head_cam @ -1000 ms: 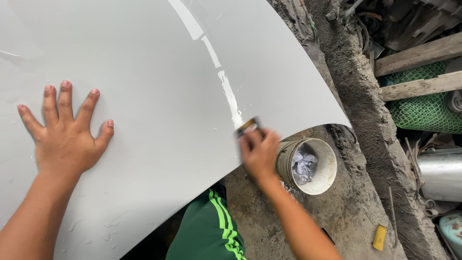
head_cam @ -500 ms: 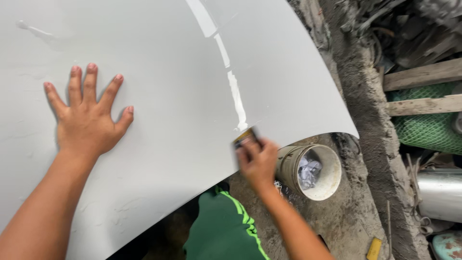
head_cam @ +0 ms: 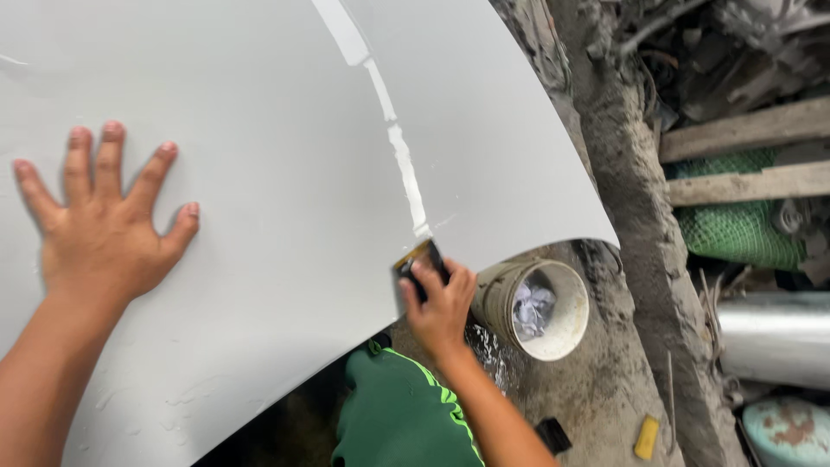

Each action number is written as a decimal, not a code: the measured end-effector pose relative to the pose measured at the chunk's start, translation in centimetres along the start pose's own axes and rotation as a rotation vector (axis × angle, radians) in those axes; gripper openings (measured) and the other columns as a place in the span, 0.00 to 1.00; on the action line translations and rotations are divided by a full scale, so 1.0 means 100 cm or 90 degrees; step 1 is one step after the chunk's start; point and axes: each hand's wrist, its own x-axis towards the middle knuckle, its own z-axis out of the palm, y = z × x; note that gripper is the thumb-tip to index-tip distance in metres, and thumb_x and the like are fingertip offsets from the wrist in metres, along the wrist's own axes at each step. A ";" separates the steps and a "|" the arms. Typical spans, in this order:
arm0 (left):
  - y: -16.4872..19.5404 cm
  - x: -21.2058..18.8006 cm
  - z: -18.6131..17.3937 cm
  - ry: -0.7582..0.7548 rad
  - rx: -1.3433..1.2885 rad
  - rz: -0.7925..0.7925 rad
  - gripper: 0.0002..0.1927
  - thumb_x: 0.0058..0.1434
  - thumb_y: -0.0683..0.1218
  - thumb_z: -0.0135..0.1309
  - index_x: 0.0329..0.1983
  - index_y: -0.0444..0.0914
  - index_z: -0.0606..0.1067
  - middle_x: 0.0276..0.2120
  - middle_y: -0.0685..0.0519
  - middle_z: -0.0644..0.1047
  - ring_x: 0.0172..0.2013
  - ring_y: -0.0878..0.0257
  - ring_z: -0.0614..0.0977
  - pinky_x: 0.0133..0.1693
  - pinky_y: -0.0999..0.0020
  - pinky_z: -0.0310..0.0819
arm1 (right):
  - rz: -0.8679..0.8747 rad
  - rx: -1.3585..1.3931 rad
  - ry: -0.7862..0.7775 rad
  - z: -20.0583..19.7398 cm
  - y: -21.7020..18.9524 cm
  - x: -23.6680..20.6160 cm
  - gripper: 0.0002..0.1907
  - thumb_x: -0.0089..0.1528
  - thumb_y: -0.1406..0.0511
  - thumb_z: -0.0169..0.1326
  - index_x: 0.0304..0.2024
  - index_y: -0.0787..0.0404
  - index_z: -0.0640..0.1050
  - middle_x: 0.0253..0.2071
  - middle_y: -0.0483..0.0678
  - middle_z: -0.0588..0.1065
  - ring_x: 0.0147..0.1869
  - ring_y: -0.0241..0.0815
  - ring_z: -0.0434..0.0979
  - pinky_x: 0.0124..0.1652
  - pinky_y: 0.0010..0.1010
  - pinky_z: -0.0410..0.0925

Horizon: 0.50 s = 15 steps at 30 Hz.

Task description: The person wets a large white car hood panel and sands its surface using a hand sanding block, working the block in strokes across the wet panel while steadying it with the other hand. They occasionally reach into a nearby bucket and continue sanding different areas of the panel.

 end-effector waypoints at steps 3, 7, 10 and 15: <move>0.006 0.003 -0.004 -0.018 0.021 -0.005 0.32 0.71 0.65 0.34 0.73 0.48 0.62 0.76 0.42 0.54 0.76 0.41 0.50 0.65 0.16 0.32 | 0.102 -0.027 -0.011 -0.015 0.075 0.046 0.15 0.66 0.57 0.57 0.53 0.53 0.76 0.49 0.59 0.68 0.55 0.58 0.65 0.55 0.52 0.60; 0.012 0.005 -0.007 0.002 0.044 -0.005 0.33 0.65 0.65 0.38 0.69 0.46 0.67 0.73 0.40 0.58 0.73 0.40 0.54 0.61 0.16 0.38 | 0.237 -0.101 0.046 -0.045 0.181 0.126 0.16 0.69 0.54 0.56 0.53 0.56 0.76 0.48 0.56 0.65 0.55 0.55 0.60 0.55 0.50 0.61; 0.009 0.003 -0.004 0.028 0.031 -0.006 0.31 0.65 0.62 0.40 0.66 0.43 0.70 0.70 0.37 0.62 0.71 0.35 0.58 0.56 0.17 0.49 | 0.310 -0.121 0.052 -0.041 0.169 0.111 0.17 0.68 0.52 0.55 0.51 0.54 0.76 0.49 0.54 0.65 0.57 0.52 0.61 0.55 0.49 0.61; -0.018 -0.007 0.016 0.055 0.231 0.059 0.27 0.70 0.59 0.50 0.67 0.43 0.73 0.70 0.36 0.63 0.70 0.38 0.63 0.61 0.44 0.64 | 0.127 -0.035 -0.039 -0.011 0.131 0.034 0.16 0.67 0.52 0.54 0.49 0.54 0.77 0.48 0.56 0.64 0.56 0.53 0.59 0.56 0.49 0.57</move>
